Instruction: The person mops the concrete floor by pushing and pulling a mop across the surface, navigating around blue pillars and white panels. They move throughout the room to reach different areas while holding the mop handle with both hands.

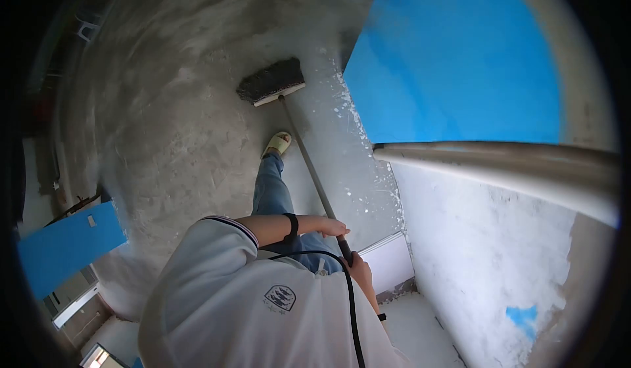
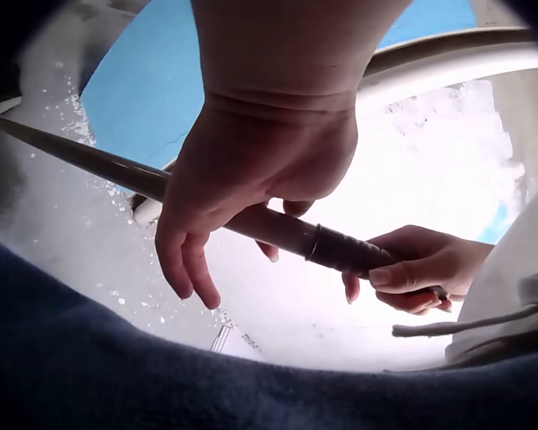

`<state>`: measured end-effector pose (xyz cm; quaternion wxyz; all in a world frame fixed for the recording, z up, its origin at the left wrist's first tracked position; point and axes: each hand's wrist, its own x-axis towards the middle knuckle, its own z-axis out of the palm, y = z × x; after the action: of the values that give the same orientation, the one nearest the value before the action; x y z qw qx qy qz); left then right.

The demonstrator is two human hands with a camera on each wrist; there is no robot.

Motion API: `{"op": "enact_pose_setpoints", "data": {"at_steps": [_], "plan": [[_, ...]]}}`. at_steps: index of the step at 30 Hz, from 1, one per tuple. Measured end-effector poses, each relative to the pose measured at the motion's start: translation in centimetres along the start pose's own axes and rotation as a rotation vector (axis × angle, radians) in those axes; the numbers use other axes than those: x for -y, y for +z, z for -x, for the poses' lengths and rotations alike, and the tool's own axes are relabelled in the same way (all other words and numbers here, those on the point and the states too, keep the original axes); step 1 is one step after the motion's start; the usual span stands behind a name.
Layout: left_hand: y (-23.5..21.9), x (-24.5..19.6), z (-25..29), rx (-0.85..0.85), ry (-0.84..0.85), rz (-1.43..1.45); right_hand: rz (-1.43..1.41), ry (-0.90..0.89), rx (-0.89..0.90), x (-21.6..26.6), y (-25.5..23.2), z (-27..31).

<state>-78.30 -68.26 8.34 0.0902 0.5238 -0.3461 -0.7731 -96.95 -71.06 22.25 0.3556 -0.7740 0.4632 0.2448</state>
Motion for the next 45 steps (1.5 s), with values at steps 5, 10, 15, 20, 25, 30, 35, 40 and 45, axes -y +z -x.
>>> {"op": "enact_pose_setpoints", "data": {"at_steps": [5,10,15,20,25,30,35,40,45], "plan": [[14.5,-6.9,-1.4,0.466,-0.381,-0.124,-0.127,0.22,0.121,-12.0,1.7,15.4],[27.3,-9.7,-3.9,0.643,-0.207,-0.08,-0.041,0.318,-0.067,-15.6,0.0,26.6],[33.1,-8.6,-7.5,0.518,-0.206,-0.357,-0.122,0.281,-0.093,-20.8,1.6,28.0],[32.5,-6.0,-9.8,0.136,0.26,-0.59,-0.064,0.144,-0.18,-23.0,2.7,23.3],[27.6,-10.9,-6.9,0.009,0.048,-0.61,-0.013,0.108,-0.21,-22.6,1.0,18.1],[19.5,-11.3,-3.8,-0.15,-0.21,-0.634,-0.016,0.062,-0.139,-16.5,2.0,9.8],[8.3,-4.0,-1.4,-0.591,-0.246,-0.532,-0.138,-0.253,-0.309,-6.7,3.6,0.0],[1.3,-0.4,2.6,-0.612,-0.228,-0.336,-0.207,-0.21,-0.22,1.8,3.6,-2.1],[10.4,-4.7,4.7,-0.673,-0.365,-0.791,-0.247,-0.105,-0.165,-2.6,6.1,3.7]]}}
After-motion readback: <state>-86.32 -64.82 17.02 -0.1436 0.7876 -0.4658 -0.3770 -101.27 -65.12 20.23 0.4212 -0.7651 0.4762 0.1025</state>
